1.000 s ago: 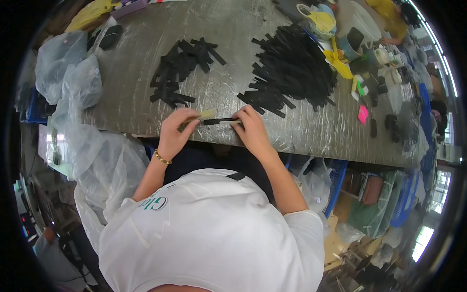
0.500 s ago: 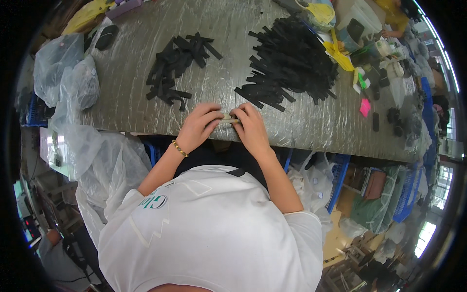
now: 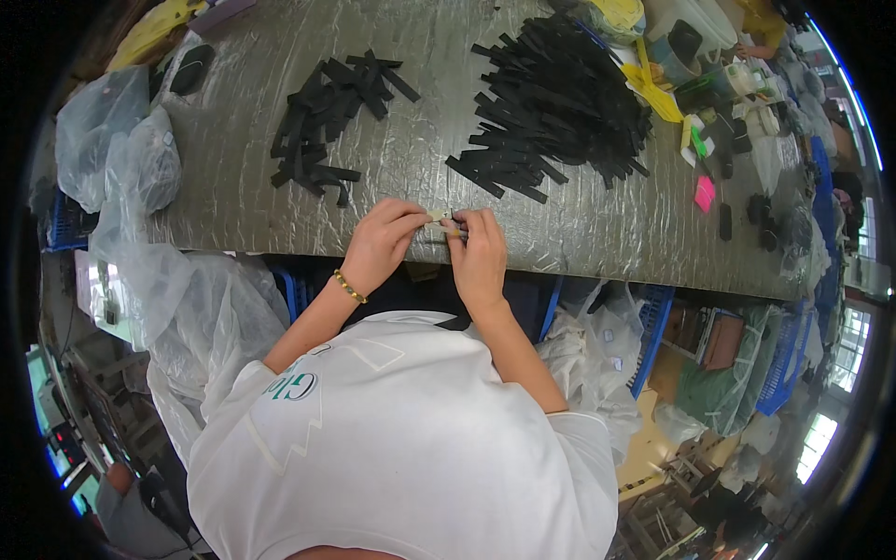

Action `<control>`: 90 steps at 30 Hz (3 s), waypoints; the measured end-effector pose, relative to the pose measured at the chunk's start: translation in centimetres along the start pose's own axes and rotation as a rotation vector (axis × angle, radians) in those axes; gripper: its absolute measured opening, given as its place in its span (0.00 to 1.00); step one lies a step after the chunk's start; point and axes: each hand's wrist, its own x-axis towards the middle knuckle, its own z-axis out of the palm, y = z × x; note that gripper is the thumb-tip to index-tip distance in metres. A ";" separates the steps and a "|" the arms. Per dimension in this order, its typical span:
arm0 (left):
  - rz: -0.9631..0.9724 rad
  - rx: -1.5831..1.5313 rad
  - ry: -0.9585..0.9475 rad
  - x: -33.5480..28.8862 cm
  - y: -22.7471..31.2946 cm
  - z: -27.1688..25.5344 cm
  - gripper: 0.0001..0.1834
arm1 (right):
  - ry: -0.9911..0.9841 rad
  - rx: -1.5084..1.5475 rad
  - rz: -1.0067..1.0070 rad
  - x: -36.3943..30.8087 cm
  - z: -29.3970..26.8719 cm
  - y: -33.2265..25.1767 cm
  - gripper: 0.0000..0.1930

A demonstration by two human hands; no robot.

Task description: Applying adhesive to small black strips on a workbench using a stick applicator.

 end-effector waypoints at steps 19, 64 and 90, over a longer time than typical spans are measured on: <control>0.042 0.107 -0.018 0.2 0.5 0.0 0.16 | -0.248 0.386 0.171 2.5 -3.1 0.4 0.10; -0.062 -0.043 -0.012 -0.1 0.0 -0.1 0.17 | -0.311 -0.084 -0.357 3.2 -2.1 0.3 0.14; -0.377 -0.064 0.633 -4.6 -2.7 -10.5 0.07 | -0.082 -0.204 -0.366 6.7 -0.2 -1.6 0.16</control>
